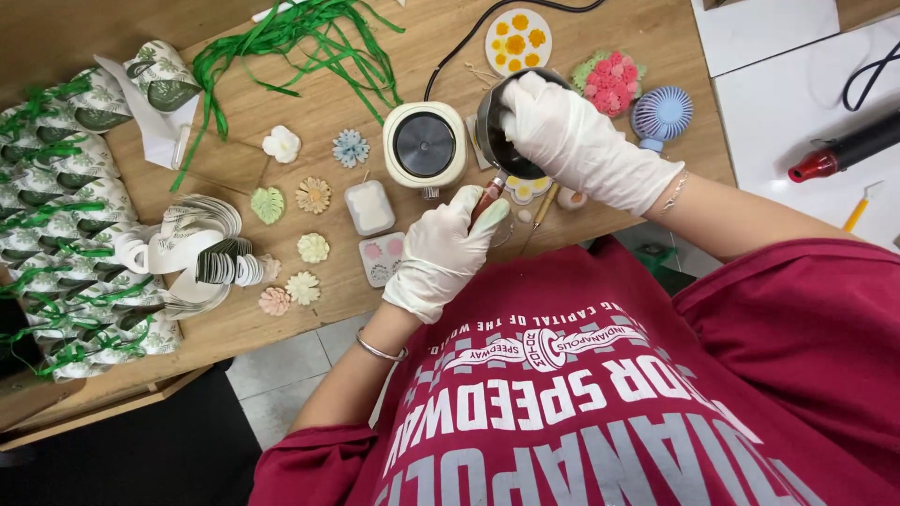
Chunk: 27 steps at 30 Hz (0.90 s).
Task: Creating small decorative wax flower and leaf elements using molds and colored wax.
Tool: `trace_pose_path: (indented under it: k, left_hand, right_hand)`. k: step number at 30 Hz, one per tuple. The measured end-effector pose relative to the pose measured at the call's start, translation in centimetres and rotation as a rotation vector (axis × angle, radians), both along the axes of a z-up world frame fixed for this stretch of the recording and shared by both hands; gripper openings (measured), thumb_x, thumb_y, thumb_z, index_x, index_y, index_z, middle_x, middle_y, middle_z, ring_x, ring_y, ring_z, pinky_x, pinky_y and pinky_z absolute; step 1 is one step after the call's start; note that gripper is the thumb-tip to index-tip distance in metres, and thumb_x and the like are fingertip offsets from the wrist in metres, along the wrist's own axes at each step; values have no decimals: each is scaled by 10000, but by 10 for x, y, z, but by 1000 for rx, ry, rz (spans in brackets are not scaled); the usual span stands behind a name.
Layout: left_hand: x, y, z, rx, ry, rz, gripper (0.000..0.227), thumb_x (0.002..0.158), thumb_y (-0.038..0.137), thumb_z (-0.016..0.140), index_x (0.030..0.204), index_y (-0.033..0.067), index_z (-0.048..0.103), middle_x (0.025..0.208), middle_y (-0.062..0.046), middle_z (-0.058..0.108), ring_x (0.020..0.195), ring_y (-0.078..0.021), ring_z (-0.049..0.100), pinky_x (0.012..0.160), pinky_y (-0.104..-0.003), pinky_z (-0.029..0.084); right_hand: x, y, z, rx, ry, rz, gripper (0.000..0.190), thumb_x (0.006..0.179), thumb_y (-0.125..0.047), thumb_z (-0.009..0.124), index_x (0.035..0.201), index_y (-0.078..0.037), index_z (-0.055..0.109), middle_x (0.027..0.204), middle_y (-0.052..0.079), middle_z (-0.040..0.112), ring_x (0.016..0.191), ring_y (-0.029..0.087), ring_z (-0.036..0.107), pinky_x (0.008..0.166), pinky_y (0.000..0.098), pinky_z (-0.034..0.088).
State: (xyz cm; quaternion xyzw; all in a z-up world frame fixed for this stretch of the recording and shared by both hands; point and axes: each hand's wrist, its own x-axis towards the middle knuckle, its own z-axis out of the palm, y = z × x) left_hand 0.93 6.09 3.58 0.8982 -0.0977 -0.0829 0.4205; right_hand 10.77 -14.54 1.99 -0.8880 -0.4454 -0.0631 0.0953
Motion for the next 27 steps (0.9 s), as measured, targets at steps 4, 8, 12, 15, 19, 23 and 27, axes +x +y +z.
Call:
trace_pose_path:
  k: [4,8,12,15,19,23,27]
  left_hand:
    - [-4,-3,-14,113,-115,25,334,1012,428,614,961,100,651,689,-184,678,622,-399,673,525,-508,506]
    - [-9,-5,-33,143,-189,54,327,1015,418,618,943,101,655,654,-170,672,583,-377,672,504,-490,508]
    - [-9,-12,-41,85,-187,54,313,1023,414,616,937,116,654,622,-148,645,562,-353,664,526,-471,505]
    - [-16,-14,-37,202,-272,48,318,1010,417,623,903,117,636,593,-128,637,527,-330,656,526,-448,508]
    - [-20,-17,-36,293,-346,65,324,1006,417,630,870,123,621,566,-112,630,496,-311,641,529,-430,515]
    - [-25,-25,-33,278,-312,110,325,1015,410,629,876,116,627,571,-108,638,481,-294,644,452,-419,486]
    - [-25,-34,-22,155,-242,161,320,1023,404,613,918,103,636,611,-125,653,514,-307,665,438,-425,483]
  right_hand:
    - [-5,3,-37,-188,-24,-207,234,781,-73,736,1000,0,704,1053,168,649,1001,335,651,805,390,576]
    - [-11,3,-55,196,383,-167,243,810,-29,704,1047,22,707,1028,177,649,980,363,645,821,417,555]
    - [-7,10,-37,310,188,-141,283,780,-9,673,1055,58,681,1044,199,630,996,368,632,867,407,533]
    - [-17,16,-41,-136,-116,-313,201,752,-92,700,937,-14,703,950,170,626,953,335,633,898,448,523]
    - [-27,1,-77,-249,-98,-391,175,788,-163,718,925,-55,718,923,147,624,954,315,616,861,476,500]
    - [-46,-2,-50,-46,121,-483,172,853,-244,782,953,-111,736,958,128,626,947,325,601,767,489,449]
    - [-43,-10,-8,157,-172,-544,197,786,-195,855,922,-130,729,987,136,588,912,346,604,730,461,452]
